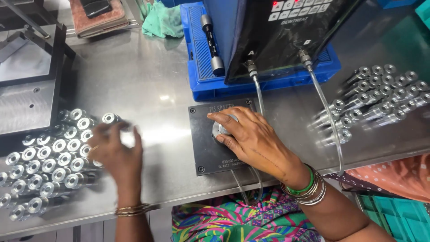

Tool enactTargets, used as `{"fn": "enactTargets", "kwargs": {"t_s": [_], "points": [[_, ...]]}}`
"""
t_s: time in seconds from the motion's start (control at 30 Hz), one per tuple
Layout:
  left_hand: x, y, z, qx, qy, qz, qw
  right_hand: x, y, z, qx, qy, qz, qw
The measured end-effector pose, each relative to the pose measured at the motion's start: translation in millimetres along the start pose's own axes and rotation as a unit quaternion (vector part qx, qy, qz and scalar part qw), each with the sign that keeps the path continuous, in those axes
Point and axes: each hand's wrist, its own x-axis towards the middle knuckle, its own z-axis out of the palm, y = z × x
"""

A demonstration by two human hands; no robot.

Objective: Testing and inspecting cylindrical metal spacers using a specialized measurement jig and control panel.

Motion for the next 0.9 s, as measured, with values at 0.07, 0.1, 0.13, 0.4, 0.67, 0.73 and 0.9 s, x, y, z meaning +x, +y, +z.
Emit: {"fn": "enactTargets", "kwargs": {"t_s": [0.07,0.1,0.13,0.4,0.67,0.73,0.9], "points": [[14.8,48.3,-21.7,-0.21,-0.008,0.034,0.977,-1.5,4.7,0.5,0.044,-0.017,0.012,0.999],[21.3,69.0,-36.0,-0.212,-0.003,0.035,0.977,1.3,3.7,5.2,0.041,-0.014,0.009,0.999],[23.9,89.3,-51.3,-0.294,-0.008,0.056,0.954,0.8,2.0,10.4,-0.011,0.002,0.001,1.0],[21.3,170.9,-95.4,-0.429,-0.102,0.166,0.882,-34.3,39.4,-10.8,0.135,0.098,-0.019,0.986],[22.7,178.6,-78.7,-0.299,-0.134,0.234,0.915,-123.3,135.5,-0.4,-0.193,0.0,0.317,0.929],[28.1,175.5,-83.0,-0.321,-0.155,0.241,0.903,-126.0,128.8,0.7,-0.19,0.017,0.304,0.933],[44.6,164.9,-97.1,-0.342,-0.203,0.321,0.86,-128.6,125.1,5.7,-0.124,0.064,0.309,0.941]]}}
